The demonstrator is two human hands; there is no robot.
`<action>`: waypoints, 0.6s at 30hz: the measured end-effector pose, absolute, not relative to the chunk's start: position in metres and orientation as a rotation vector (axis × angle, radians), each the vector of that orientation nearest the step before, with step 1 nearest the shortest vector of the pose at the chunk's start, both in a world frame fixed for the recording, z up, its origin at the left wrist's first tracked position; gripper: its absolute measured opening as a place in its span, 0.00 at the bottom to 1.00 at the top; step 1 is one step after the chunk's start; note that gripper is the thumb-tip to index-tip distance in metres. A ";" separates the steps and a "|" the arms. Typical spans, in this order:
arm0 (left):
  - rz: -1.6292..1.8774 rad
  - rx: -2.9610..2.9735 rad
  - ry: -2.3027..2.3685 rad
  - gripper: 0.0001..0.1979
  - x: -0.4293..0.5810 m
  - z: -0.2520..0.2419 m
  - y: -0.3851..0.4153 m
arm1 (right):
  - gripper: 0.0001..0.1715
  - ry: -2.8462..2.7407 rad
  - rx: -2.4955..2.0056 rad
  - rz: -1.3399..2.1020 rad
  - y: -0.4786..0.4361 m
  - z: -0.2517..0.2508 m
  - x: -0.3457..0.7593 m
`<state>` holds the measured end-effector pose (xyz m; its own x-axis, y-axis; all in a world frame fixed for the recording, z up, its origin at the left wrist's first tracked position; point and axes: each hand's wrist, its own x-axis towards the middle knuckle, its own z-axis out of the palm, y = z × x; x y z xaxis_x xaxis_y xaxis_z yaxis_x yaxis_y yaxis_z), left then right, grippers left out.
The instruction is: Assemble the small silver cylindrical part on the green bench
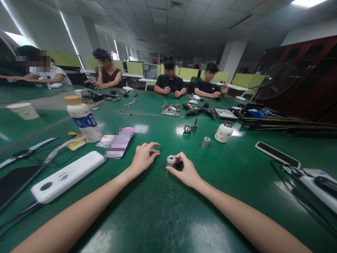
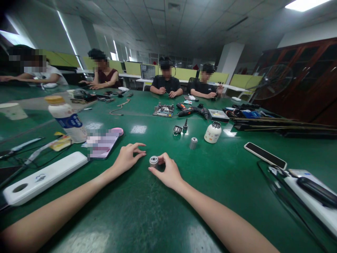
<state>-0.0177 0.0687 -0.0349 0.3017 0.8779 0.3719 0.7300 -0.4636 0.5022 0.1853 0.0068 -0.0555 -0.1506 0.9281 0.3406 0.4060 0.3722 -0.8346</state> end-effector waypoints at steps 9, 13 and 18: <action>1.240 2.364 1.245 0.13 0.009 -0.004 0.036 | 0.17 -1.738 -1.168 0.719 0.007 -0.056 0.185; 1.161 2.380 1.192 0.13 0.016 -0.006 0.026 | 0.16 -1.727 -1.156 0.728 0.007 -0.056 0.185; 1.160 2.347 1.191 0.12 0.015 -0.007 0.026 | 0.17 -1.726 -1.156 0.738 0.007 -0.056 0.185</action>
<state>0.0155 0.0256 -0.0070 0.3435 0.7695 0.5384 0.5580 -0.6284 0.5421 0.1849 0.0068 -0.0557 -0.1542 0.9235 0.3514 0.3841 0.3837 -0.8398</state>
